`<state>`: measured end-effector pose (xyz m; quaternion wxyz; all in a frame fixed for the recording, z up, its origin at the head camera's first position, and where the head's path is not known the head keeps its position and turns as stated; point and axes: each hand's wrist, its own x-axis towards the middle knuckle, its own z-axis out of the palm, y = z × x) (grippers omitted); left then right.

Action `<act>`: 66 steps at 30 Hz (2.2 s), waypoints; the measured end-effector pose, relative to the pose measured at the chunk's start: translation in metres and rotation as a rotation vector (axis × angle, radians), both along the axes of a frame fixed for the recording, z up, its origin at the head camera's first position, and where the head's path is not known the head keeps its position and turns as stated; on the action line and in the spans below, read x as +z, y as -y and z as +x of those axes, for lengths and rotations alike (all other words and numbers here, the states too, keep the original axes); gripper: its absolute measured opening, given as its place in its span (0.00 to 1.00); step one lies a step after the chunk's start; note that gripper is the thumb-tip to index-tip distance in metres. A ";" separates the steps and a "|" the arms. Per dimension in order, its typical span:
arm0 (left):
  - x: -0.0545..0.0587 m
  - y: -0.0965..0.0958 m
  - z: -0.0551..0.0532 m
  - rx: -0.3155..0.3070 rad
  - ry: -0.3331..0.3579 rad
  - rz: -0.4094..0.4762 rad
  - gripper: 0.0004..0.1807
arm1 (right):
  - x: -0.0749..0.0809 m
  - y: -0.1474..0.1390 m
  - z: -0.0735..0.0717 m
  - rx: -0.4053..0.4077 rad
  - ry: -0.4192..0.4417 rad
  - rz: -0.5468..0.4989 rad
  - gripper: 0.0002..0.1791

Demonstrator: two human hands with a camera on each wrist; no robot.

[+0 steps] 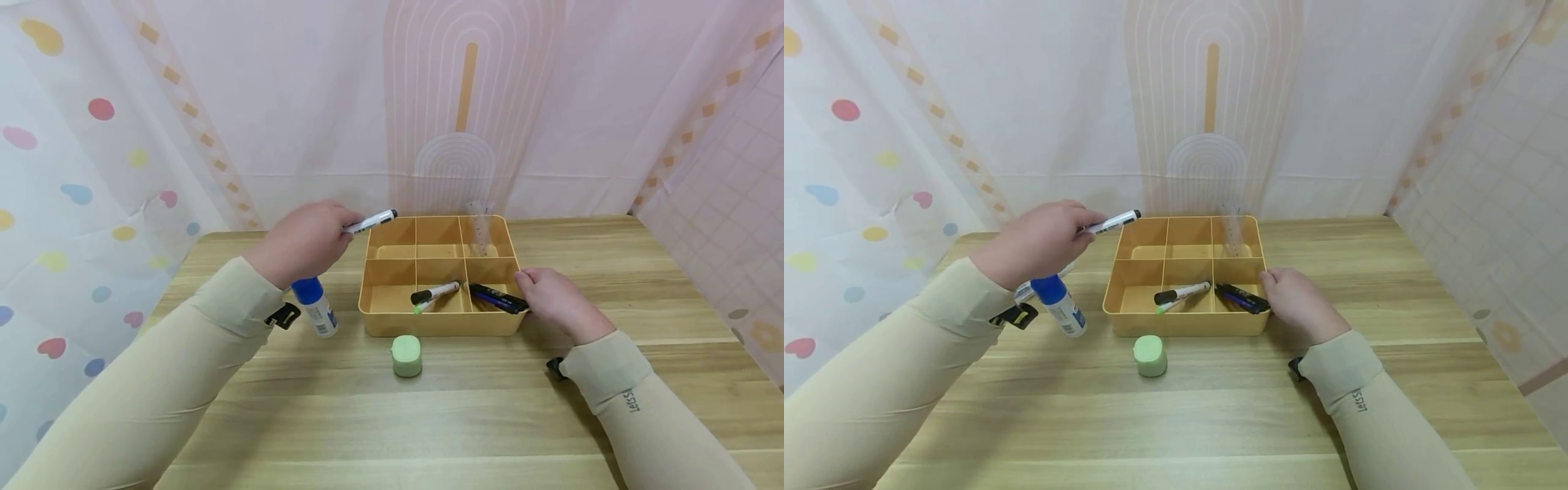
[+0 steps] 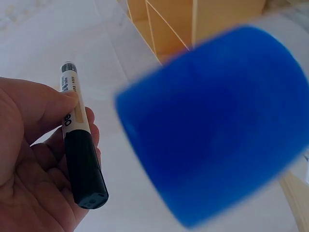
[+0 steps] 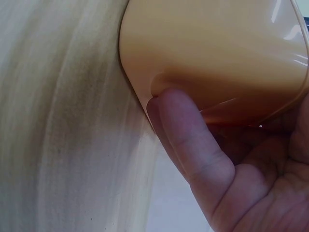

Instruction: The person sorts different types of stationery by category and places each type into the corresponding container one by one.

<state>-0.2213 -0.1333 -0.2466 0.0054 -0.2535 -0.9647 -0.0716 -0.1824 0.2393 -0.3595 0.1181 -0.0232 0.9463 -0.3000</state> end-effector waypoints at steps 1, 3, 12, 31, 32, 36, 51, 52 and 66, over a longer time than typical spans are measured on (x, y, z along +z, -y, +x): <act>0.000 -0.003 0.001 -0.007 -0.001 -0.006 0.17 | 0.000 0.000 0.000 -0.001 0.001 0.000 0.24; 0.001 -0.007 0.002 -0.021 0.000 -0.021 0.15 | 0.000 0.001 0.000 -0.001 0.002 0.000 0.24; -0.002 -0.026 0.004 -0.060 0.052 -0.030 0.09 | -0.001 0.001 -0.001 -0.002 0.004 -0.009 0.24; -0.018 -0.067 0.012 -0.115 0.176 -0.129 0.10 | -0.001 0.001 0.001 -0.001 -0.009 -0.006 0.24; -0.019 -0.068 0.012 -0.106 0.188 -0.133 0.10 | -0.001 0.001 0.001 -0.002 -0.008 -0.008 0.24; -0.024 -0.073 0.011 -0.099 0.192 -0.174 0.11 | -0.001 0.001 0.001 -0.007 -0.004 -0.010 0.24; -0.037 -0.083 0.009 -0.162 0.166 -0.194 0.15 | 0.000 0.002 0.002 -0.009 0.003 -0.018 0.24; -0.038 -0.083 0.009 -0.162 0.166 -0.190 0.15 | 0.000 0.002 0.002 -0.009 0.003 -0.018 0.24; -0.046 -0.091 0.006 -0.134 0.197 -0.215 0.15 | 0.001 0.003 0.003 -0.020 0.020 -0.019 0.24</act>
